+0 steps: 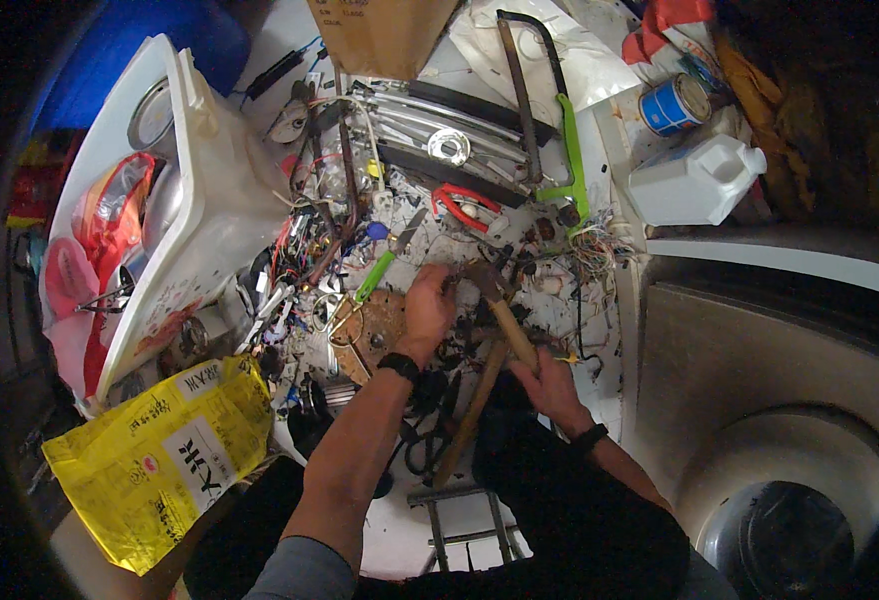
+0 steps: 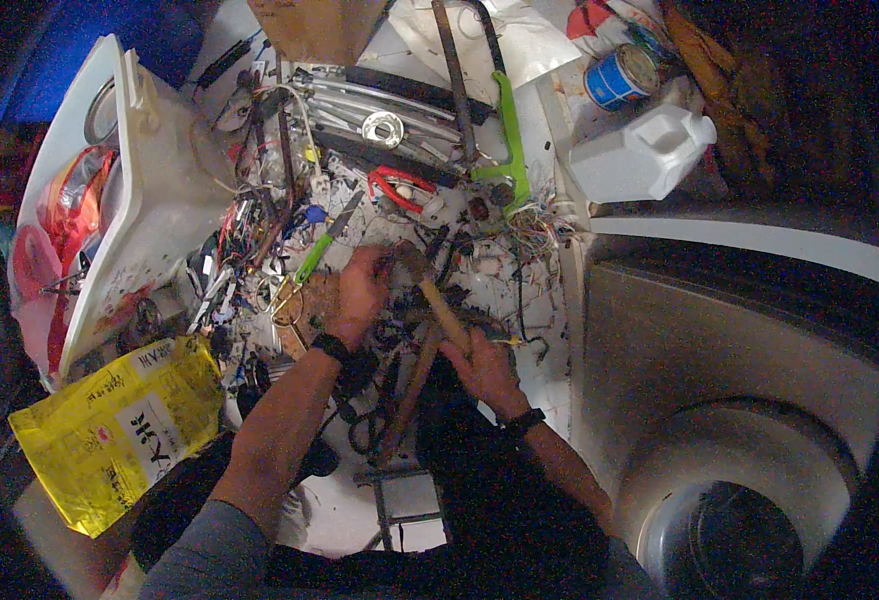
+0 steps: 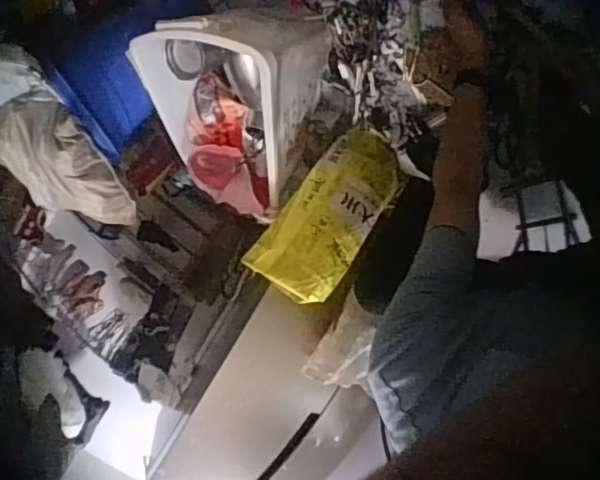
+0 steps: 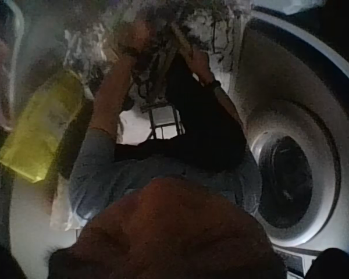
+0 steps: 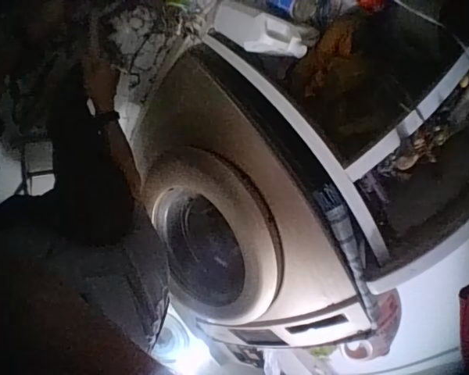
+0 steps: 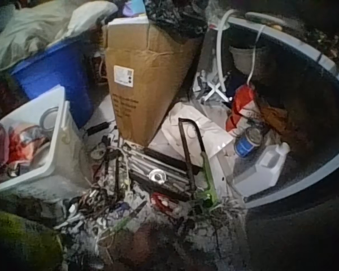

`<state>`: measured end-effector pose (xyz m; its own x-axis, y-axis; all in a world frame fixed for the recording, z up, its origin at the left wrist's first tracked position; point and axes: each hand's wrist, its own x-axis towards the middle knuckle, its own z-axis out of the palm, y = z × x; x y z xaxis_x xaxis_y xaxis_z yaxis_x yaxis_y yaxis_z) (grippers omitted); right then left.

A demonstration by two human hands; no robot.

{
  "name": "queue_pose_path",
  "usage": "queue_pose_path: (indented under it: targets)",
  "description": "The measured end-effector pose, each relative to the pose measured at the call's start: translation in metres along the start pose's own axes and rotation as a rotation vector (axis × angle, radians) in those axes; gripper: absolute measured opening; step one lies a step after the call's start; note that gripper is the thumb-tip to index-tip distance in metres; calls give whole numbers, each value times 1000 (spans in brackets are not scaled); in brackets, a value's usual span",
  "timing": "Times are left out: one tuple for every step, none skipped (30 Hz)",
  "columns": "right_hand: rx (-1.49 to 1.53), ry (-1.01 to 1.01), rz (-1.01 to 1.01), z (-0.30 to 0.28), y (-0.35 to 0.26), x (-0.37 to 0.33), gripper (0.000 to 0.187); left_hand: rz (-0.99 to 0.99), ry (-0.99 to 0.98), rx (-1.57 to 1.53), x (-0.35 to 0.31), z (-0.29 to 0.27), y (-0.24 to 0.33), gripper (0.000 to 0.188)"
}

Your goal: The person breaks apart a motor with a hammer and pulls at the internal components by hand. They then use pliers to strip wires and remove small metal pieces before moving a floor fan.

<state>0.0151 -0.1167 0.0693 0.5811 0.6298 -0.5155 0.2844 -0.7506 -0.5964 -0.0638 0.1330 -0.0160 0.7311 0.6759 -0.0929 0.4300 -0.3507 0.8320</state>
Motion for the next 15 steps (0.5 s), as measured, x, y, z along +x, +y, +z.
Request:
queue_pose_path:
  targets:
    - [-4, 1, 14, 1, 1, 1, 54, 0, 1, 0, 0, -1, -1, 31]
    - [-7, 2, 28, 2, 1, 1, 53, 1, 10, 20, -1, -1, -2, 25]
    - [-9, 3, 30, 1, 2, 1, 53, 2, 18, 39, -1, -2, 0, 20]
    - [4, 13, 31, 2, 2, 1, 53, 2, 17, 36, 0, -2, 1, 20]
    - [17, 24, 31, 2, 2, 1, 53, -12, 25, 52, 1, -2, 3, 18]
    - [16, 23, 32, 1, 2, 1, 53, -26, 32, 68, 1, -3, 6, 16]
    - [22, 8, 40, 1, 2, 1, 54, -27, 32, 67, 2, -4, 8, 16]
    - [27, -7, 47, 0, 2, 1, 54, -77, 28, 48, 3, -5, 10, 15]
    - [26, -7, 47, 0, 2, 1, 54, -126, 26, 30, 4, -6, 12, 14]
    - [11, -15, 42, 0, 3, 2, 55, -126, 26, 30, 4, -6, 14, 14]
    - [-4, -22, 39, 0, 4, 2, 56, -135, 41, 54, 5, -5, 16, 14]
    - [-3, -24, 36, 0, 2, 2, 56, -144, 57, 82, 5, -5, 14, 13]
    - [-3, -25, 36, 0, 0, 3, 57, -145, 59, 85, 5, -6, 13, 13]
    - [-3, -26, 36, 0, -2, 4, 58, -145, 65, 87, 5, -6, 11, 13]
    - [-2, -27, 35, 0, -3, 4, 58, -146, 70, 87, 5, -6, 11, 12]
